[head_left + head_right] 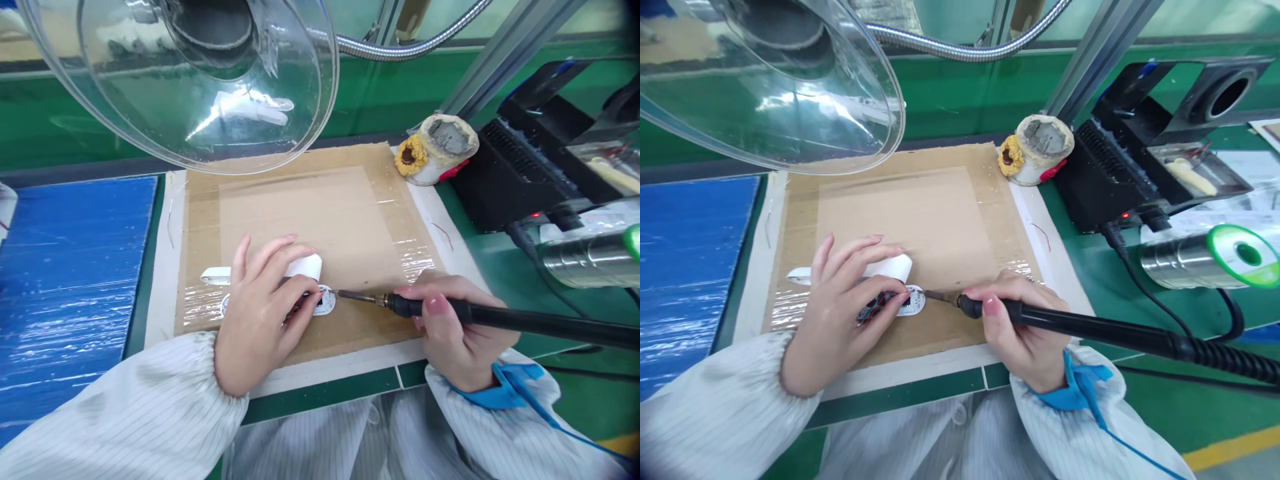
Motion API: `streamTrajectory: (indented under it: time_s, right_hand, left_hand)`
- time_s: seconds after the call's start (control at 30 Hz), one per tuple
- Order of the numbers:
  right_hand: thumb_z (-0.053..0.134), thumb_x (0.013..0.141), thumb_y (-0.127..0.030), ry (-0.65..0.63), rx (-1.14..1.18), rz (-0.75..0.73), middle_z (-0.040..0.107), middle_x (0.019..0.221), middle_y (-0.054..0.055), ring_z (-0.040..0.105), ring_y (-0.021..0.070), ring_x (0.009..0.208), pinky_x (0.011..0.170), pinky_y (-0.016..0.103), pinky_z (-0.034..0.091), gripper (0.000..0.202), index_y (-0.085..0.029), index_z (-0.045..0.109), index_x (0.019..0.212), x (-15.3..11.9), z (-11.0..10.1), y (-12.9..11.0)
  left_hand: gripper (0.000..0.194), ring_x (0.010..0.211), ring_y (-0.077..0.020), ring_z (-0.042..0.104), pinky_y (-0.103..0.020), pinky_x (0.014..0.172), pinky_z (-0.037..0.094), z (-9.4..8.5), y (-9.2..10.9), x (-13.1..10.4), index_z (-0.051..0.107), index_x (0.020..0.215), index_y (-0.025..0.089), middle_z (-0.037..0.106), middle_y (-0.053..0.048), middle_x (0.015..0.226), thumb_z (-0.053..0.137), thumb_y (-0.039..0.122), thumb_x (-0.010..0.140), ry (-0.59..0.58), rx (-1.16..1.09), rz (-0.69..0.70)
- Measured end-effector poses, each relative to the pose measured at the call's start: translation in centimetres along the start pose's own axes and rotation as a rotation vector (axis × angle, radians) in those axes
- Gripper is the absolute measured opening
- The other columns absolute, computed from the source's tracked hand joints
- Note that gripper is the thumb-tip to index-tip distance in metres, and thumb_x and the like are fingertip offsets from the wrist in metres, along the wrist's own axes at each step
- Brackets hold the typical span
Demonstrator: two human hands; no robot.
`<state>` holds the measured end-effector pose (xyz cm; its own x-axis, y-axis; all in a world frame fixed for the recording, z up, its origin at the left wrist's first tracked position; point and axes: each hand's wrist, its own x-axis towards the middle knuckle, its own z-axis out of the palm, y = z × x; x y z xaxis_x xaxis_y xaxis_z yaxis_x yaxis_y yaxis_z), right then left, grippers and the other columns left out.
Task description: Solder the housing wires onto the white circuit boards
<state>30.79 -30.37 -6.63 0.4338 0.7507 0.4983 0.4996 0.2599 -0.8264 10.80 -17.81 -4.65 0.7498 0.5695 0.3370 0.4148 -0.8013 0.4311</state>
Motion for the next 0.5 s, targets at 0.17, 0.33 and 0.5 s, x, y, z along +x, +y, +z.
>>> streamTrajectory:
  time_s: [0.17,0.33,0.5]
  right_hand:
    - [0.062,0.090,-0.016,0.008,-0.013,0.002,0.070,0.075,-0.002,0.059,0.0105,0.055,0.050,0.026,0.048,0.013,-0.021,0.073,0.090,0.02,0.00,0.07]
    - [0.062,0.091,-0.017,0.011,-0.033,0.010,0.068,0.073,-0.003,0.055,0.0089,0.051,0.049,0.024,0.050,0.012,-0.021,0.073,0.088,0.12,0.22,-0.30]
    - [0.063,0.092,-0.021,0.031,-0.052,0.050,0.066,0.069,-0.003,0.046,0.0083,0.043,0.047,0.025,0.050,0.011,-0.023,0.073,0.087,0.21,0.43,-0.62]
  left_hand:
    - [0.008,0.132,-0.0213,0.049,-0.052,0.119,0.019,0.07,-0.11,0.00,0.065,0.084,0.024,0.064,-0.001,0.127,0.063,0.019,0.090,0.000,-0.007,0.011]
    - [0.008,0.128,-0.0197,0.053,-0.048,0.116,0.023,0.10,-0.38,0.02,0.065,0.087,0.025,0.065,-0.001,0.126,0.063,0.020,0.091,0.008,-0.034,0.016]
    - [0.008,0.127,-0.0189,0.054,-0.047,0.115,0.023,-0.06,-0.51,0.02,0.065,0.090,0.026,0.064,-0.001,0.128,0.061,0.020,0.093,-0.022,-0.051,0.020]
